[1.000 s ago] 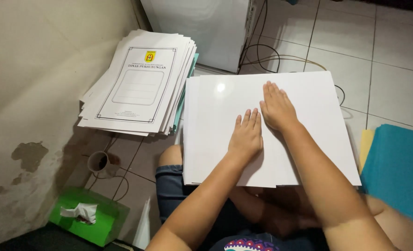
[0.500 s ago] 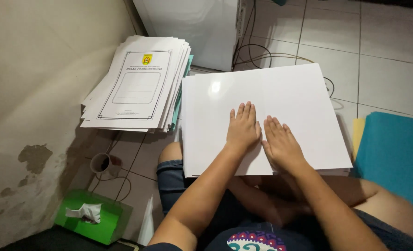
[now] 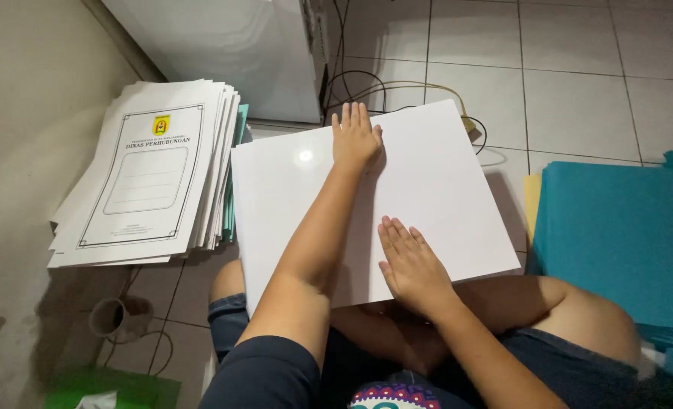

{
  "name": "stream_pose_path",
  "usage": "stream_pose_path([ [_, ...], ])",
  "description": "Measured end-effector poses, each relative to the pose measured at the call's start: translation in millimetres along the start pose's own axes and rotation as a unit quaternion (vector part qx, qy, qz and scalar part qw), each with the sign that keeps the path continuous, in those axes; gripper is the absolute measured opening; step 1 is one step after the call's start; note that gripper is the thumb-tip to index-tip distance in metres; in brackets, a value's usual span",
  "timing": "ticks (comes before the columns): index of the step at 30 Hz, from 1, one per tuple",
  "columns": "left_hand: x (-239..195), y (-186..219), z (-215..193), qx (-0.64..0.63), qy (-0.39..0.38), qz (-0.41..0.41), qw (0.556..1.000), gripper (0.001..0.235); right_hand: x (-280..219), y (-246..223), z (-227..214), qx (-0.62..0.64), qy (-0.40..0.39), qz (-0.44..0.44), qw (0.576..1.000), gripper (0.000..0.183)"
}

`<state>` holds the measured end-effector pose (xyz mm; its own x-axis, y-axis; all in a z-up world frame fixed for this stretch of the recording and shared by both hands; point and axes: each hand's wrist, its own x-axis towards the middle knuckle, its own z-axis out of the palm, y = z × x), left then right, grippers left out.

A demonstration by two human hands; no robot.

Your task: The person is creasing white folders and inserting printed documents into them, organizing them into a stack.

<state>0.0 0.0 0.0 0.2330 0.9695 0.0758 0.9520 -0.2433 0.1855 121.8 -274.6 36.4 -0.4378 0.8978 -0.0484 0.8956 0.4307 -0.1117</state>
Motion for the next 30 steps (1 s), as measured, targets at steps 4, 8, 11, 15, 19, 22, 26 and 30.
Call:
stream_pose_path([
  [4, -48, 9, -37, -0.03, 0.018, -0.015, 0.999, 0.067, 1, -1, 0, 0.011, -0.024, 0.005, 1.0, 0.066],
  [8, -134, 5, -42, -0.059, -0.023, -0.009, 0.998, 0.067, 1, -5, -3, 0.004, -0.04, 0.013, 0.999, 0.066],
  [11, -237, 13, -71, -0.08, -0.081, -0.024, 0.993, 0.067, 3, -6, 0, -0.001, -0.062, 0.016, 0.998, 0.067],
  [15, -282, 17, -81, -0.111, -0.103, -0.02, 0.988, 0.064, 38, 6, 17, 0.004, -0.028, 0.014, 1.0, 0.07],
  [19, -280, 14, -80, -0.114, -0.093, -0.001, 0.989, 0.064, 127, 16, 5, 0.009, 0.064, 0.022, 0.998, 0.066],
  [22, -278, 14, -87, -0.134, -0.111, -0.008, 0.985, 0.064, 193, 33, -10, 0.03, 0.035, 0.055, 0.997, 0.066],
  [26, -277, 12, -85, -0.155, -0.117, -0.018, 0.981, 0.063, 215, 37, -15, 0.035, 0.032, 0.074, 0.996, 0.067],
  [30, -279, 11, -82, -0.147, -0.114, -0.012, 0.983, 0.063, 140, 14, -5, 0.025, 0.024, 0.061, 0.998, 0.066],
])
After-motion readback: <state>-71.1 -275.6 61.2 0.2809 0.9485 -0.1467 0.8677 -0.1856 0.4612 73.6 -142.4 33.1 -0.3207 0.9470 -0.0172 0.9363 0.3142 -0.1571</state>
